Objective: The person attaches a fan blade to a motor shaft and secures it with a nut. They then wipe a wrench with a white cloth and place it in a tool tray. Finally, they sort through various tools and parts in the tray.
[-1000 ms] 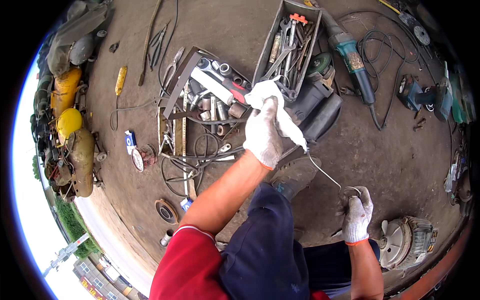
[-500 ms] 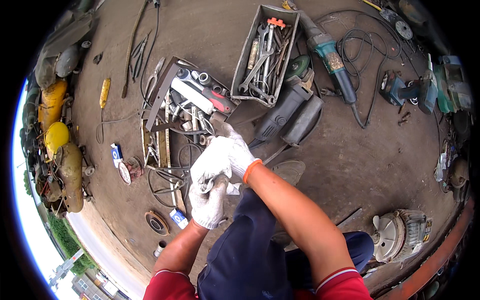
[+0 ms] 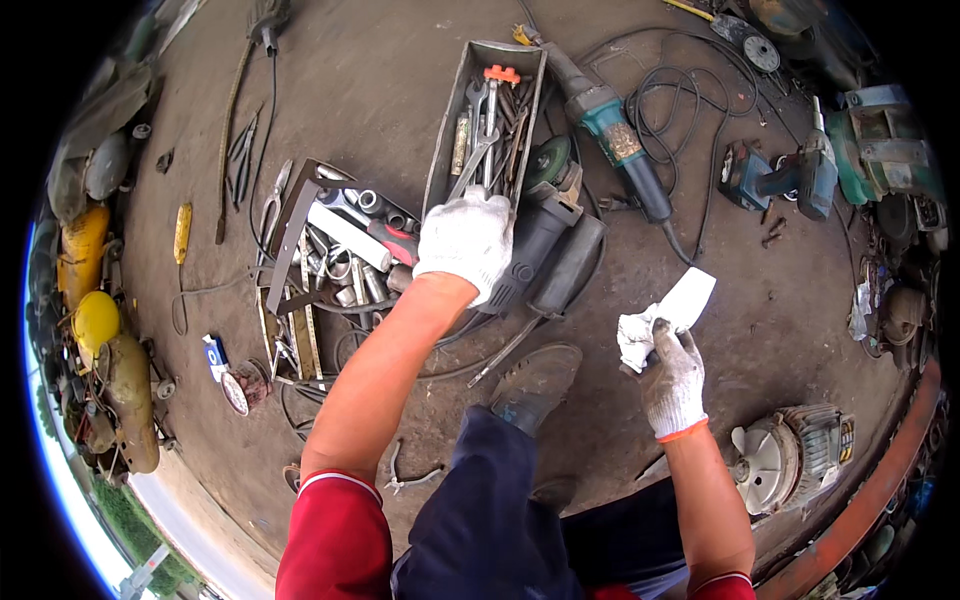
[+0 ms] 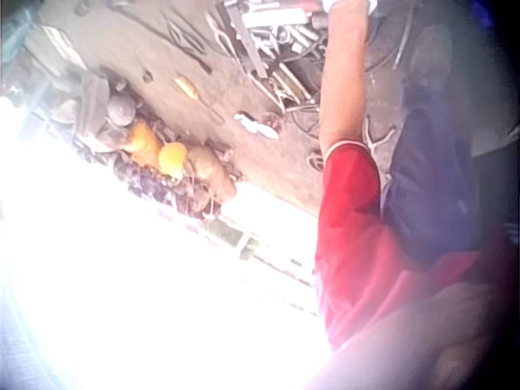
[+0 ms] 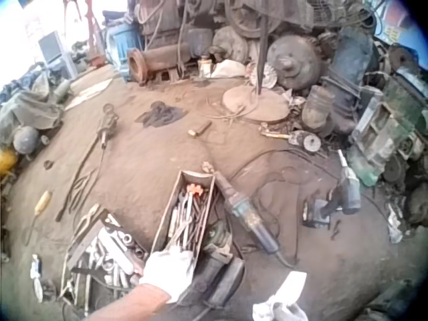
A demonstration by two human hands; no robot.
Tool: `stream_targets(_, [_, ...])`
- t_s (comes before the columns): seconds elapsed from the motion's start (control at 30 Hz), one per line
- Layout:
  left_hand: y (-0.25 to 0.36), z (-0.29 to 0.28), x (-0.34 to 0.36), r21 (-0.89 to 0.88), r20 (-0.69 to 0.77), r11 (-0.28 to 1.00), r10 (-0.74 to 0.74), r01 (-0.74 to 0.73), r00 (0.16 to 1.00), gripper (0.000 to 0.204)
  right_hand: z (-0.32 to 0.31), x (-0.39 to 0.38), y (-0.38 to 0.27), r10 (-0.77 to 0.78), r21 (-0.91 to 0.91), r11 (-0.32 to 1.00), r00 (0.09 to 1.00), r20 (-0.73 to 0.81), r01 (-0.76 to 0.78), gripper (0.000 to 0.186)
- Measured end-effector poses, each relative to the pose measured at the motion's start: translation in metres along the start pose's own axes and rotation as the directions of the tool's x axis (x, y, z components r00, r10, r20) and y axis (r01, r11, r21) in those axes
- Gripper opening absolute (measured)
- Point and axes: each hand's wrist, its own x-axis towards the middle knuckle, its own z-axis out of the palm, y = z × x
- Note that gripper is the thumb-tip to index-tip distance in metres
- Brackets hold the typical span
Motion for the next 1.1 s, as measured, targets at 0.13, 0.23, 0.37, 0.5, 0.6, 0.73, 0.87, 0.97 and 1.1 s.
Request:
stream_targets(0.13, [-0.017,-0.007,0.070,0.270,0.412,0.962,-0.162,0.049,0.897,0.028,-0.042,-0.021,-0.009,-0.065,-0.133,0.989,0.998,0.002,0.065,0.025])
stream_targets(0.23, [0.001,-0.005,0.093,0.369,0.517,0.919,-0.081,-0.137,0.852,0.030,-0.045,-0.037,0.003,-0.026,-0.227,0.974,1.000,0.004,0.026,0.026])
stream_targets(0.37, [-0.007,0.000,0.094,0.328,0.487,0.932,-0.027,-0.154,0.873,0.032,-0.033,-0.051,0.017,-0.036,-0.373,0.925,0.996,0.084,0.065,0.027])
stream_targets(0.5, [-0.019,-0.010,0.090,0.303,0.485,0.946,-0.047,-0.116,0.873,0.032,-0.023,-0.055,0.012,-0.024,-0.438,0.892,0.980,0.196,0.109,0.029])
stream_targets(0.6, [-0.020,-0.027,0.082,0.239,0.431,0.966,-0.016,-0.097,0.902,0.029,-0.025,-0.050,0.014,-0.018,-0.439,0.891,0.976,0.215,0.113,0.027])
stream_targets(0.73, [-0.037,-0.054,0.063,0.083,0.146,0.996,0.010,-0.022,0.989,0.031,-0.013,-0.044,0.009,-0.041,-0.412,0.900,0.969,0.244,0.141,0.025])
stream_targets(0.87, [-0.025,-0.061,0.004,-0.227,0.080,0.974,0.050,-0.031,0.996,0.027,0.002,-0.030,0.004,-0.133,-0.420,0.871,0.946,0.297,0.254,0.031])
stream_targets(0.97, [0.021,-0.033,-0.056,-0.387,0.070,0.897,0.260,-0.214,0.963,0.021,0.028,-0.019,0.009,-0.155,-0.281,0.923,0.924,0.348,0.261,0.042])
stream_targets(1.1, [0.074,0.003,-0.111,-0.574,-0.156,0.781,0.192,-0.247,0.969,0.015,0.063,-0.024,0.021,0.082,-0.077,0.995,0.959,0.272,-0.063,0.032])
